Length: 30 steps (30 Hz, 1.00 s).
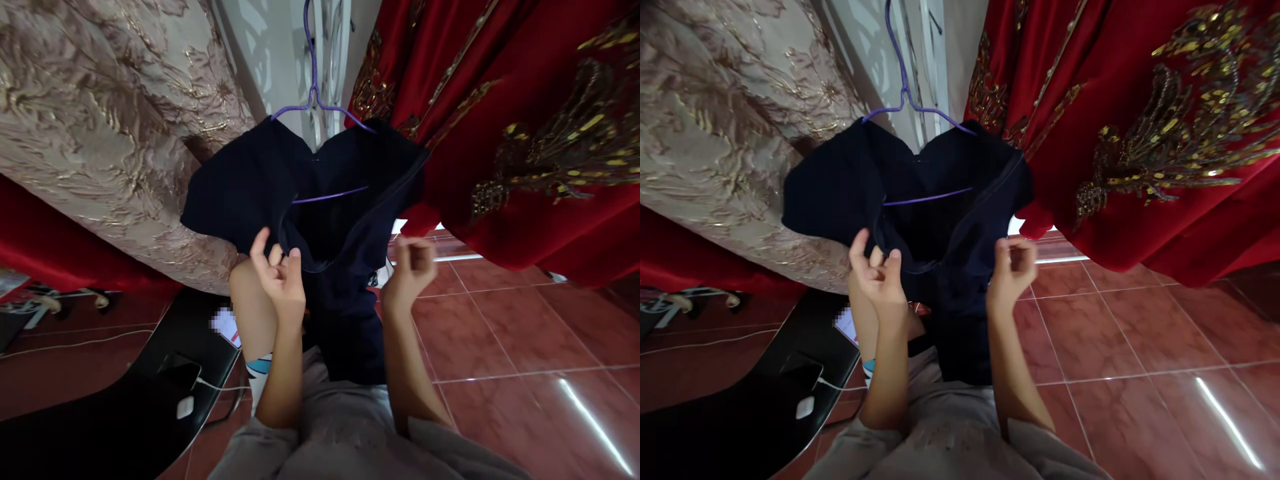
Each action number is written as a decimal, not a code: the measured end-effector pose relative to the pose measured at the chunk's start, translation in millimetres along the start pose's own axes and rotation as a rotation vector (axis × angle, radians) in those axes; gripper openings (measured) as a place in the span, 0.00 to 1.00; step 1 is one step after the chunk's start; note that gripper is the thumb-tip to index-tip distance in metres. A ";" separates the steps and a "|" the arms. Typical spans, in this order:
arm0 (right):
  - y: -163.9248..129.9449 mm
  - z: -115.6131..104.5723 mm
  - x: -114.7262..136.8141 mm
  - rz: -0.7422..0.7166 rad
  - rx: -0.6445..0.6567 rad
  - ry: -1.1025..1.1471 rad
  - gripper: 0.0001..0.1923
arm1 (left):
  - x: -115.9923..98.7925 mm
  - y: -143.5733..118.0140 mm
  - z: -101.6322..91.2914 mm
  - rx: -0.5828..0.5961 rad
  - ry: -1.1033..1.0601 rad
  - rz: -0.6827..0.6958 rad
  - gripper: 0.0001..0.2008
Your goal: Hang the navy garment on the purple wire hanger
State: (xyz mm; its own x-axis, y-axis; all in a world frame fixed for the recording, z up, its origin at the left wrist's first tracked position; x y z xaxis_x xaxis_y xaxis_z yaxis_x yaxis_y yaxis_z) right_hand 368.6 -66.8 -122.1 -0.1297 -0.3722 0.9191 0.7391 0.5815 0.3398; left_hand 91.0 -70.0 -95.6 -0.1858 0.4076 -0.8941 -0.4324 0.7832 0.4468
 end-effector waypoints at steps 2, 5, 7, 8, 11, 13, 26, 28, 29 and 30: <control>-41.3 44.5 -23.1 0.242 0.460 0.027 0.17 | 5.4 -5.5 1.7 0.026 -0.071 -0.053 0.16; -89.2 89.2 -34.9 0.445 0.853 0.098 0.26 | 3.5 -7.2 1.1 0.073 -0.134 -0.080 0.09; -90.6 100.6 -33.4 0.428 0.839 0.100 0.26 | -1.2 -6.7 0.5 0.106 -0.157 -0.087 0.09; -89.6 104.5 -32.7 0.409 0.829 0.079 0.26 | -3.0 -6.8 1.0 0.125 -0.164 -0.094 0.09; -93.1 110.8 -36.0 0.432 0.850 0.042 0.25 | -1.7 -9.5 5.8 0.197 -0.174 -0.142 0.11; -95.1 108.3 -39.0 0.473 0.840 0.082 0.24 | 5.1 -11.5 8.2 0.229 -0.202 -0.177 0.10; -102.0 99.2 -42.9 0.596 1.043 0.161 0.20 | 78.1 -22.5 23.2 0.386 0.006 -0.103 0.04; -91.7 107.3 -32.1 0.597 1.036 0.173 0.20 | 75.6 -23.3 27.3 0.359 -0.024 -0.077 0.05; -81.0 113.4 -21.6 0.565 1.018 0.179 0.20 | 75.4 -23.2 29.7 0.348 -0.020 -0.066 0.05; -66.8 120.7 -7.1 0.509 0.987 0.192 0.20 | 76.8 -22.9 32.2 0.339 0.000 -0.056 0.06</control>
State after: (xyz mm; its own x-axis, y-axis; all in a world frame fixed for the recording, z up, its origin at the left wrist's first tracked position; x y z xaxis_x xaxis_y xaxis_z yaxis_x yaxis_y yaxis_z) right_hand 240.4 -15.7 -127.2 0.2046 0.0159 0.9787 -0.1799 0.9835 0.0217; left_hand 115.0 -41.6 -173.5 -0.1698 0.3591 -0.9177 -0.1246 0.9159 0.3815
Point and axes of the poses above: each hand's wrist, its own y-axis towards the middle knuckle, its own z-axis out of the palm, x = y × z, the point moved 9 cm from there along y, towards the middle knuckle, and after that the axes turned 1 degree about -y, right-handed, at the moved point
